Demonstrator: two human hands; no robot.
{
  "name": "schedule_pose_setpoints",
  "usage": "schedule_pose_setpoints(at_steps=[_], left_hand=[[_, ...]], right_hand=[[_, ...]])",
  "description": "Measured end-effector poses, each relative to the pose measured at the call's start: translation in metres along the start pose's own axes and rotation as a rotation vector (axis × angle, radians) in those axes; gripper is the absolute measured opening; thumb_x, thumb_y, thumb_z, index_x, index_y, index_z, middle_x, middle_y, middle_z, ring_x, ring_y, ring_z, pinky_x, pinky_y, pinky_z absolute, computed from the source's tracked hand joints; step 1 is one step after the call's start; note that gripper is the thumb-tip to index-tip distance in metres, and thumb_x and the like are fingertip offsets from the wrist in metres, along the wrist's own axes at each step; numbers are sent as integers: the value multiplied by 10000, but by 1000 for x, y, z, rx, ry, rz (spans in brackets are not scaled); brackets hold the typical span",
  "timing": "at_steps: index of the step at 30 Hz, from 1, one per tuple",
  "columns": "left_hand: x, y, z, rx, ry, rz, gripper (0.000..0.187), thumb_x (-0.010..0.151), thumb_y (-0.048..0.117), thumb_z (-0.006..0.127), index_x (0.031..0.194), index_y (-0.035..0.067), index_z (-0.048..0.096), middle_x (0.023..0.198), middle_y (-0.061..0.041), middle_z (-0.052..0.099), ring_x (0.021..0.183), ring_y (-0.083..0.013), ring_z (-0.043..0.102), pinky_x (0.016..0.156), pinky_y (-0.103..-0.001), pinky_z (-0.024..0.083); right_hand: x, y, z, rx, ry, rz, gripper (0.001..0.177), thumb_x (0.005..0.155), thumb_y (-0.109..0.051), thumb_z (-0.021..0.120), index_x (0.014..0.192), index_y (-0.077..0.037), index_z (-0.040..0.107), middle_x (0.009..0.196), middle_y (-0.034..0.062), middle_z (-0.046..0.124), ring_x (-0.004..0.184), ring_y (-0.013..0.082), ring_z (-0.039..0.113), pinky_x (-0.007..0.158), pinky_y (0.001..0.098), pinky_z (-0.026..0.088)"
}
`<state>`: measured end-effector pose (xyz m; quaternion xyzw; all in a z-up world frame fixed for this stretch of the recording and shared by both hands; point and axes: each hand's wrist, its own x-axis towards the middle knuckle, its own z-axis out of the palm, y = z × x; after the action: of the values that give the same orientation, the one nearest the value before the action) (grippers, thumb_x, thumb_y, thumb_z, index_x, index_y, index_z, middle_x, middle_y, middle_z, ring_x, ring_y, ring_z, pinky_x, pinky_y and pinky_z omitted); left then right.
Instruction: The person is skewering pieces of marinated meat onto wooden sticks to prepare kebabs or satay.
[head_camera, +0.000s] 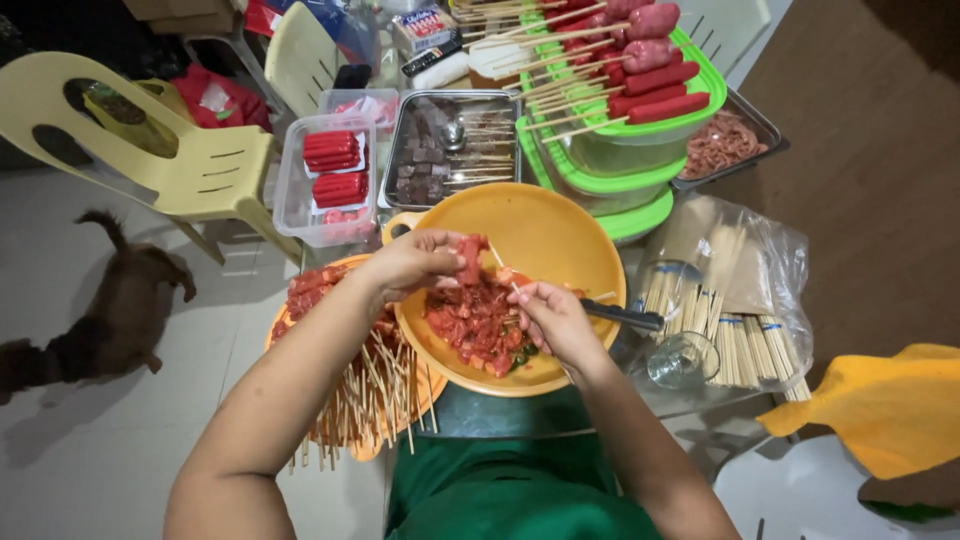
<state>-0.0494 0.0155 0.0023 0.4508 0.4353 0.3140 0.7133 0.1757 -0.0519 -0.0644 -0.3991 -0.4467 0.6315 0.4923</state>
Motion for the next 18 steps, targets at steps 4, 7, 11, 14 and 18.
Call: schedule_pose_setpoints(at_steps=[4, 7, 11, 14, 18], left_hand=[[14, -11, -9, -86, 64, 118, 500, 737, -29, 736, 1183, 53, 526, 917, -80, 687, 788, -214, 705, 695, -367, 615], [29, -20, -21, -124, 132, 185, 506, 755, -12, 747, 1194, 64, 507, 939, -117, 686, 815, -231, 705, 717, -391, 616], [21, -8, -12, -196, 178, 207, 505, 760, 5, 753, 1189, 89, 501, 907, -145, 685, 786, -267, 710, 698, -407, 615], [21, -9, -7, -205, 187, 230, 539, 731, -11, 772, 1184, 99, 502, 843, -132, 674, 752, -280, 711, 682, -414, 618], [18, -10, 2, -239, 198, 261, 559, 707, -30, 789, 1169, 96, 502, 809, -123, 666, 728, -277, 710, 665, -415, 623]], right_hand=[[-3, -3, 4, -21, -21, -22, 174, 926, -93, 525, 986, 48, 608, 547, 112, 541, 282, 112, 440, 196, 197, 310], [-1, -4, 5, -93, -19, -98, 173, 922, -90, 542, 984, 47, 628, 548, 119, 564, 292, 118, 465, 210, 202, 327], [-10, -14, 12, -384, 55, -184, 147, 874, -84, 610, 960, -2, 696, 526, 87, 624, 331, 90, 492, 288, 187, 374], [-13, -19, 14, -557, 91, -259, 134, 856, -103, 626, 925, -82, 739, 514, 29, 639, 373, 49, 478, 341, 168, 379], [-18, -29, 20, -664, 118, -331, 134, 846, -125, 636, 890, -148, 760, 506, -6, 637, 396, 50, 448, 365, 168, 372]])
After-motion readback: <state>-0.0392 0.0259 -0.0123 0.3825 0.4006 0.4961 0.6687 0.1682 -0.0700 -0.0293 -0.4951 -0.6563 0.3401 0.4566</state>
